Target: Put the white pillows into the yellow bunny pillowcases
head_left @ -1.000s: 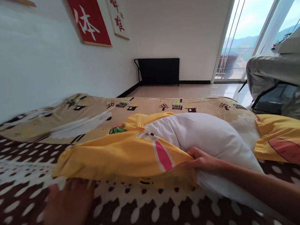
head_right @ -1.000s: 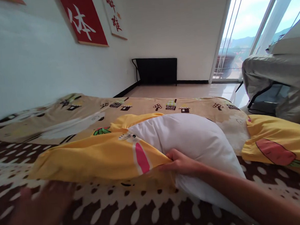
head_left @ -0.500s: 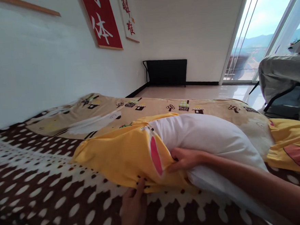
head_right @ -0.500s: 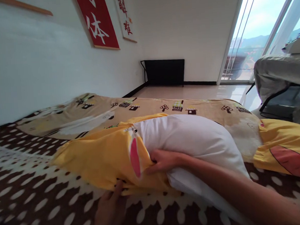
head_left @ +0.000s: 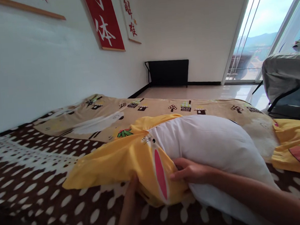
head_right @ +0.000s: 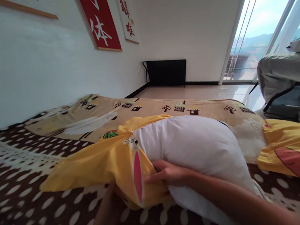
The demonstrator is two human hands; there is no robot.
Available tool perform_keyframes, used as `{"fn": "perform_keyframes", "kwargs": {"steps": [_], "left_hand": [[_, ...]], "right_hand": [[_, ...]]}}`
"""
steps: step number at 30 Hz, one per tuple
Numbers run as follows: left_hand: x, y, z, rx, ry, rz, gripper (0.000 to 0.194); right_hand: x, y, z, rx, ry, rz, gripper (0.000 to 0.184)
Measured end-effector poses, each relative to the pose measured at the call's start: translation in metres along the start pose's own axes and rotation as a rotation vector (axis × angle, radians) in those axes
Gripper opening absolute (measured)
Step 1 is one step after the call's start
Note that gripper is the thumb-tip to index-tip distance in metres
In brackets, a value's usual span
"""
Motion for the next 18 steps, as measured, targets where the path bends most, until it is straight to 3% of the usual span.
{"fn": "perform_keyframes", "kwargs": {"steps": [3, 4, 6, 8, 9, 11, 13, 15, 16, 18], "left_hand": [[0.024, 0.025, 0.015, 0.108, 0.052, -0.055, 0.04], [0.033, 0.032, 0.02, 0.146, 0.083, -0.072, 0.041], [0.047, 0.041, 0.03, 0.177, 0.114, -0.125, 0.04], [0.055, 0.038, 0.038, 0.176, 0.12, -0.18, 0.039], [0.055, 0.033, 0.04, 0.183, 0.123, -0.19, 0.039], [0.051, 0.016, 0.041, 0.218, 0.126, -0.148, 0.039], [0.045, -0.002, 0.037, 0.252, 0.156, 0.022, 0.041], [0.043, -0.018, 0.031, 0.234, 0.247, 0.297, 0.04], [0.044, -0.023, 0.027, 0.216, 0.294, 0.462, 0.036], [0.045, -0.03, 0.018, 0.163, 0.353, 0.799, 0.03]], "right_hand": [[-0.017, 0.005, 0.005, -0.042, -0.024, -0.042, 0.042], [-0.025, 0.003, 0.006, 0.013, -0.045, -0.057, 0.039], [-0.038, -0.009, 0.005, 0.256, -0.094, -0.023, 0.03], [-0.043, -0.019, -0.001, 0.479, -0.054, 0.024, 0.026], [-0.042, -0.02, -0.006, 0.501, 0.008, 0.018, 0.025], [-0.04, -0.015, -0.015, 0.369, 0.136, -0.078, 0.022], [-0.05, -0.011, -0.023, 0.173, 0.163, -0.324, 0.019], [-0.076, -0.021, -0.023, 0.121, 0.105, -0.74, 0.014], [-0.094, -0.034, -0.019, 0.175, 0.068, -0.978, 0.012], [-0.13, -0.069, -0.004, 0.413, 0.03, -1.389, 0.016]]}}
Point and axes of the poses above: each hand's wrist, its own z-axis towards the middle knuckle, its own y-axis out of the palm, x = y × z, the point moved 2 cm from there along z, towards the middle knuckle, and after that the axes turned 11 degrees about -z, right-handed, at the moved point
